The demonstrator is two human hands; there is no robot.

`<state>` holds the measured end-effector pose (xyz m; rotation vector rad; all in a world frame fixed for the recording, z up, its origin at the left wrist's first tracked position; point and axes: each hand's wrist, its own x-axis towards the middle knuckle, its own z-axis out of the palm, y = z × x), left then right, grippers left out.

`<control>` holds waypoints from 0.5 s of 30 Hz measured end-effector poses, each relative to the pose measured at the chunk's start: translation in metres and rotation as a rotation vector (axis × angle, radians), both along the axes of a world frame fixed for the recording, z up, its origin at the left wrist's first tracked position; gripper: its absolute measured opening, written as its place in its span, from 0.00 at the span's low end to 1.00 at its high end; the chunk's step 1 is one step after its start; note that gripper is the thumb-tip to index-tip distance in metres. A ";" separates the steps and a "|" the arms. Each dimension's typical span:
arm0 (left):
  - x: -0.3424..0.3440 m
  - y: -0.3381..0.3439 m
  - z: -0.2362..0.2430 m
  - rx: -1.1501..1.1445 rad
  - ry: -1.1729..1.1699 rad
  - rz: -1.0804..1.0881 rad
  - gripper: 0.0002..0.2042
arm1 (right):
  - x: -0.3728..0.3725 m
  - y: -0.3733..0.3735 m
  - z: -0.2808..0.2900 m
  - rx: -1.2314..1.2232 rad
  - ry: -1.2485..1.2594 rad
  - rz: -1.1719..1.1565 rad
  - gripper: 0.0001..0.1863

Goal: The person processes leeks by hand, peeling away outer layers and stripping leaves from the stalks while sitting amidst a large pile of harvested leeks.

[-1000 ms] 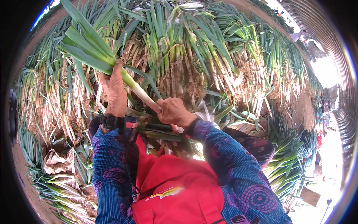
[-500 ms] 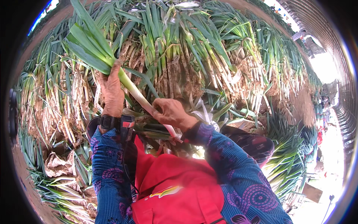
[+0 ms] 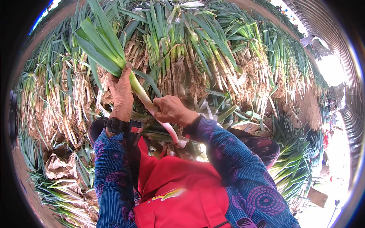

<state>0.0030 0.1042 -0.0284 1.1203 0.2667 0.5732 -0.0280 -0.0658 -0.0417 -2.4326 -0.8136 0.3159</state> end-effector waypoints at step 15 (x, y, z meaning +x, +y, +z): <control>0.003 0.003 -0.009 -0.276 -0.058 -0.288 0.17 | -0.012 -0.006 -0.023 0.213 0.117 -0.223 0.08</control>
